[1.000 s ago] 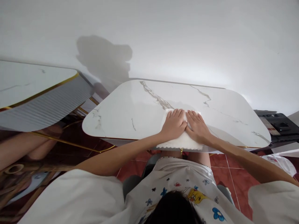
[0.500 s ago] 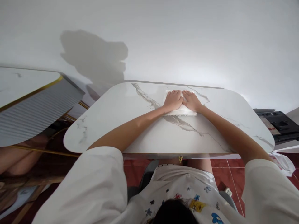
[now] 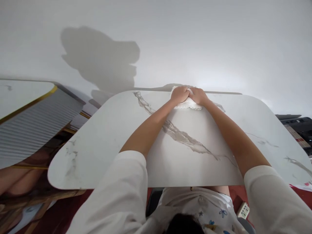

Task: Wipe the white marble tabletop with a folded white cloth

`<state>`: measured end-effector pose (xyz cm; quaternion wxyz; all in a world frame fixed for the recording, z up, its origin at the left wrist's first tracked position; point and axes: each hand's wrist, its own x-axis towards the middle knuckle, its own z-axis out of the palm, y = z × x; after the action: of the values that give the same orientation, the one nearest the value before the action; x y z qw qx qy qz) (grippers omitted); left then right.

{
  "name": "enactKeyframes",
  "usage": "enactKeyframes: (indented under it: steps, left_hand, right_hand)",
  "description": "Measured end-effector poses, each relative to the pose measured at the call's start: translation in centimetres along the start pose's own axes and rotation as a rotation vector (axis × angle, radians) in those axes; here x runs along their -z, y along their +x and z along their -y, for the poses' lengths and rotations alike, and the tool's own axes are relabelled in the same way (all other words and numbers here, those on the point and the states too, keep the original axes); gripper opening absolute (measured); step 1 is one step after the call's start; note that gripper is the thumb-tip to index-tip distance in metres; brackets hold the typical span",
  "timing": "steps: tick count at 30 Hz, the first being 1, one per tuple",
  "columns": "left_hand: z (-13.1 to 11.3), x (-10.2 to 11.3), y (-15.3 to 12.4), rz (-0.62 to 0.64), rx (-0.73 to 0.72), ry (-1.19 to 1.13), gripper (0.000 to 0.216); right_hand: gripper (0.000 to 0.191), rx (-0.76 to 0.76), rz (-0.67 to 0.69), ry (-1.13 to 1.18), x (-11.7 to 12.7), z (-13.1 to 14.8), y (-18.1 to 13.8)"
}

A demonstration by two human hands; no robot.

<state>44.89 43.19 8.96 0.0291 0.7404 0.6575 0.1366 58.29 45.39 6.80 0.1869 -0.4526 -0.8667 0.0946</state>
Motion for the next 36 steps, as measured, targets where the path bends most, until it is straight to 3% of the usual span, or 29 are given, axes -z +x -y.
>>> enactKeyframes:
  steps: [6, 12, 17, 23, 29, 36]
  left_hand:
    - [0.1, -0.1, 1.0, 0.023, 0.073, 0.001, 0.034]
    - [0.1, 0.2, -0.2, 0.000, -0.074, 0.028, 0.031]
    - [-0.8, 0.7, -2.9, -0.013, -0.180, 0.090, 0.034]
    - [-2.6, 1.7, -8.2, -0.028, -0.188, 0.143, 0.034]
    - [-5.2, 3.3, -16.4, -0.005, -0.155, 0.100, 0.036]
    - [-9.8, 4.3, -25.3, 0.131, 0.047, -0.072, 0.055]
  right_hand:
    - [0.043, -0.068, 0.045, -0.024, 0.4, 0.1, 0.7]
    - [0.049, 0.033, 0.004, -0.034, 0.1, -0.1, -0.4]
    - [0.058, 0.058, 0.039, -0.049, 0.2, 0.5, -2.6]
    - [0.061, 0.061, 0.074, -0.089, 0.9, 2.9, -7.4]
    - [0.061, 0.080, 0.105, -0.089, 2.3, 7.1, -15.2]
    - [0.059, 0.143, 0.080, -0.043, 3.8, 9.2, -24.6]
